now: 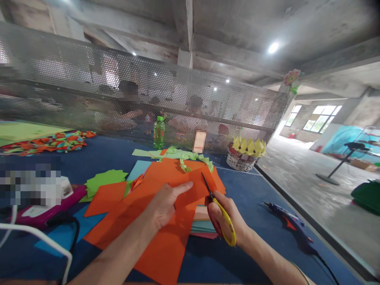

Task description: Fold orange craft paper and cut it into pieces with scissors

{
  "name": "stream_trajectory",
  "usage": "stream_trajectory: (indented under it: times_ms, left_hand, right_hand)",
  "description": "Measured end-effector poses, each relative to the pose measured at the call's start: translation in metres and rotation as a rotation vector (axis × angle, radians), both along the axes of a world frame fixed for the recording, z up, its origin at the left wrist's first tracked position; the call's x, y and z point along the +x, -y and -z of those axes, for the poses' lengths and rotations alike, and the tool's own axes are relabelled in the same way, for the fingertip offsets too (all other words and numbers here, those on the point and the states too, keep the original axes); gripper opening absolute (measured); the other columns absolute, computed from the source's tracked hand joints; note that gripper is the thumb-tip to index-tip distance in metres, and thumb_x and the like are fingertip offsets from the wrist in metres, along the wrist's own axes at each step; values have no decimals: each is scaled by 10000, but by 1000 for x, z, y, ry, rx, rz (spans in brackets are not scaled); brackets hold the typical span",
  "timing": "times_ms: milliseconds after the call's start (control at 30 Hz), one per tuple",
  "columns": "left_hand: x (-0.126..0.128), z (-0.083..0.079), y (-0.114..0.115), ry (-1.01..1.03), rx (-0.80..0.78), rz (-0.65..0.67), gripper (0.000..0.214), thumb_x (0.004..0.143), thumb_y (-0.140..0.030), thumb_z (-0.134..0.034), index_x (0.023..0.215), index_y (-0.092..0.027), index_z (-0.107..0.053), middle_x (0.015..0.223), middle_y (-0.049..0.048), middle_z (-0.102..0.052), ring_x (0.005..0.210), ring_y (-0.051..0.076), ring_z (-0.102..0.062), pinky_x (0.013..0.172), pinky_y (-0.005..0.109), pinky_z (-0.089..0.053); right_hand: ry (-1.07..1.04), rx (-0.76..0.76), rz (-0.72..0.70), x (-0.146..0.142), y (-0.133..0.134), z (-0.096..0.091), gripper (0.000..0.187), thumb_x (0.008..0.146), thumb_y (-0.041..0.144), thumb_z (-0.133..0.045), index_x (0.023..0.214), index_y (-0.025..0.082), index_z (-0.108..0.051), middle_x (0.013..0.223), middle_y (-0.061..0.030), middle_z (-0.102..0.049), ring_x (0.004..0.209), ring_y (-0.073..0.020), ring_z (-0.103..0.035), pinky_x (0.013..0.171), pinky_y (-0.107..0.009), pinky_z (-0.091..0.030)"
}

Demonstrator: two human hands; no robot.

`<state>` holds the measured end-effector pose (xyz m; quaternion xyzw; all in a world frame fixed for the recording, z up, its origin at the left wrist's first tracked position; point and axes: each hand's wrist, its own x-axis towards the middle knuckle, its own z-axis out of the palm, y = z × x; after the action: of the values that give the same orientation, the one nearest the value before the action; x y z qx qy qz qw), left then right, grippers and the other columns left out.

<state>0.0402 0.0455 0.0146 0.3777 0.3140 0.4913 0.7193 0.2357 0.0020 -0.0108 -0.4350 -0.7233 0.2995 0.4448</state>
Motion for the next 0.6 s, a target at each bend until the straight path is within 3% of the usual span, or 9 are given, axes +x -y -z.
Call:
stream_trajectory:
  times_ms: [267, 600]
  left_hand:
    - [0, -1, 1, 11, 3, 23, 457, 655, -318, -909, 1034, -97, -780, 1085, 167, -781, 1063, 354, -720, 949, 408, -561]
    - [4, 0, 5, -3, 1, 63, 439, 660, -324, -902, 1015, -92, -787, 1063, 168, -785, 1066, 357, -719, 968, 407, -549]
  right_hand:
    - [-8, -19, 25, 1, -1, 4, 476, 941, 638, -523, 733, 218, -437, 506, 87, -388, 443, -66, -300, 417, -228, -221]
    - [18, -33, -53, 3, 1, 1, 396, 984, 611, -453, 931, 220, -494, 506, 82, -499, 363, -95, -478, 386, -194, -355]
